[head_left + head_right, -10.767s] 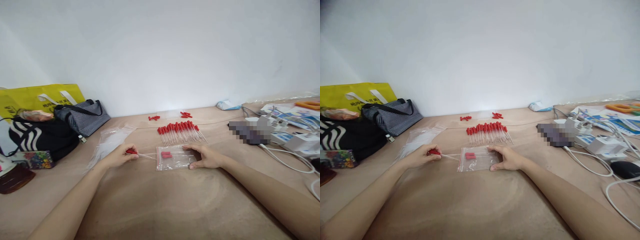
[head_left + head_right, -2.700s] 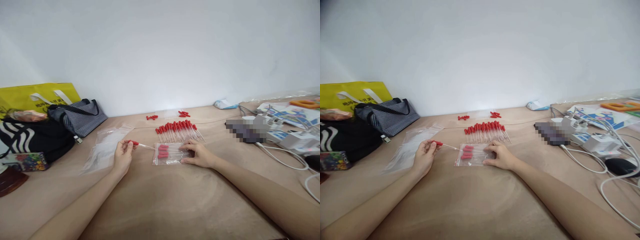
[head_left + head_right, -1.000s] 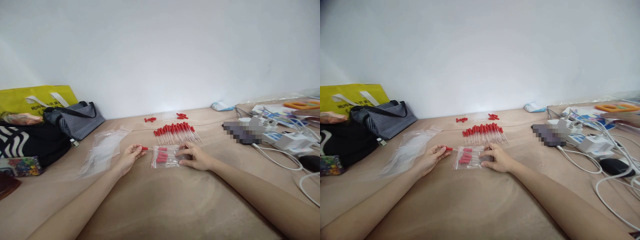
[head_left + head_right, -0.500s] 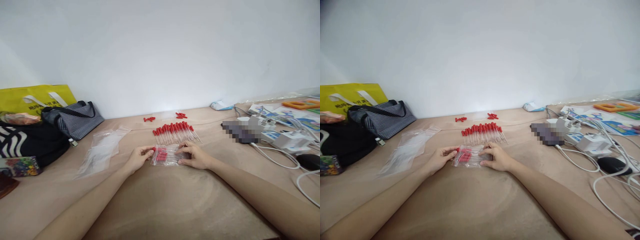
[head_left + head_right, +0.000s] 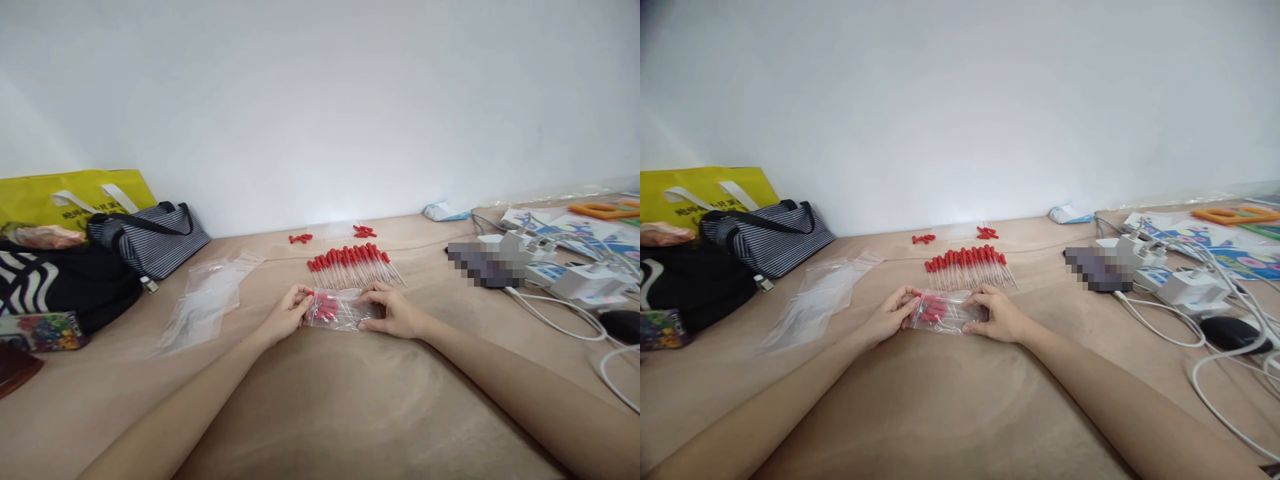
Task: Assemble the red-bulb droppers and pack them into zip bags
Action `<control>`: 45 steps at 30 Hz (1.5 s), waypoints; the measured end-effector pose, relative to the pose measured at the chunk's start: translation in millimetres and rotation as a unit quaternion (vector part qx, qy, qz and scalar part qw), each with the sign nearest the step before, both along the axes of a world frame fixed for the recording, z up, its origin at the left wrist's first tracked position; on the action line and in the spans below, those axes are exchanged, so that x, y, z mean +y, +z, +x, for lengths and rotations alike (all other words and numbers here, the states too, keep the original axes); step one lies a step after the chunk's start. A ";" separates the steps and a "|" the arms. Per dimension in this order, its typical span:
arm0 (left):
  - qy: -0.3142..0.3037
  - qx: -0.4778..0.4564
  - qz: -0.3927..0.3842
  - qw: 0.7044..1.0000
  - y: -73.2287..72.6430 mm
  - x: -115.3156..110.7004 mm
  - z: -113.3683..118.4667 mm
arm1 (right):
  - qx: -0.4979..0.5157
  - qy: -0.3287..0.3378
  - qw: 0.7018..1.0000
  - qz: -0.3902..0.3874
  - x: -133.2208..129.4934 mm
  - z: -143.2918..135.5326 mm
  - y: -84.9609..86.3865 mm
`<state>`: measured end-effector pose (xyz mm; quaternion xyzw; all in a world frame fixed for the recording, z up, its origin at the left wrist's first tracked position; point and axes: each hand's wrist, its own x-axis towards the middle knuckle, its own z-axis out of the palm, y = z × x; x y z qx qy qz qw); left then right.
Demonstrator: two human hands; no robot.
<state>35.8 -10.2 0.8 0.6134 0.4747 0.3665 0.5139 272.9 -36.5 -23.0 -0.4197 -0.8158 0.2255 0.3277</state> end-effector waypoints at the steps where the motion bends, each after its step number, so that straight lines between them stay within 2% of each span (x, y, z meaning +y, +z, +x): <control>1: -0.002 0.004 -0.003 1.000 -0.2 0.4 -0.1 | 0.000 0.001 1.000 0.001 -0.1 -0.1 0.2; 7: -0.027 0.028 0.013 0.999 -1.7 0.7 -2.1 | 0.001 0.004 1.000 0.002 -0.5 0.5 1.0; 13: -0.014 0.030 0.042 0.999 -0.4 0.3 -1.7 | 0.004 0.011 1.000 0.007 0.5 0.9 0.0; 16: -0.048 0.044 0.035 0.997 -2.3 1.7 -3.8 | 0.003 0.010 1.000 0.011 0.4 0.9 0.1; 20: -0.101 0.079 0.085 0.988 -8.1 4.4 -6.1 | 0.001 0.006 1.000 0.016 -0.3 0.8 0.3; 28: -0.122 0.090 0.139 0.979 -14.1 6.2 -0.7 | -0.006 -0.008 0.999 0.042 -0.5 0.9 -1.9; 32: -0.086 0.126 0.157 0.976 -18.4 6.8 -1.7 | -0.013 -0.040 0.997 0.060 -0.4 0.9 -3.3; 34: -0.070 0.137 0.162 0.975 -19.2 5.7 -2.5 | -0.020 -0.035 0.997 0.069 -0.5 0.8 -3.4; 41: -0.108 0.050 0.093 0.988 -13.7 -1.2 -0.3 | -0.024 -0.032 0.997 0.062 -1.3 0.4 -0.8; 43: -0.103 0.048 0.109 0.988 -12.6 -1.8 0.4 | -0.030 -0.034 0.997 0.059 -1.2 0.6 -0.3; 45: -0.066 0.073 0.139 0.985 -12.3 -1.9 0.5 | -0.034 -0.028 0.997 0.060 -1.2 0.8 0.0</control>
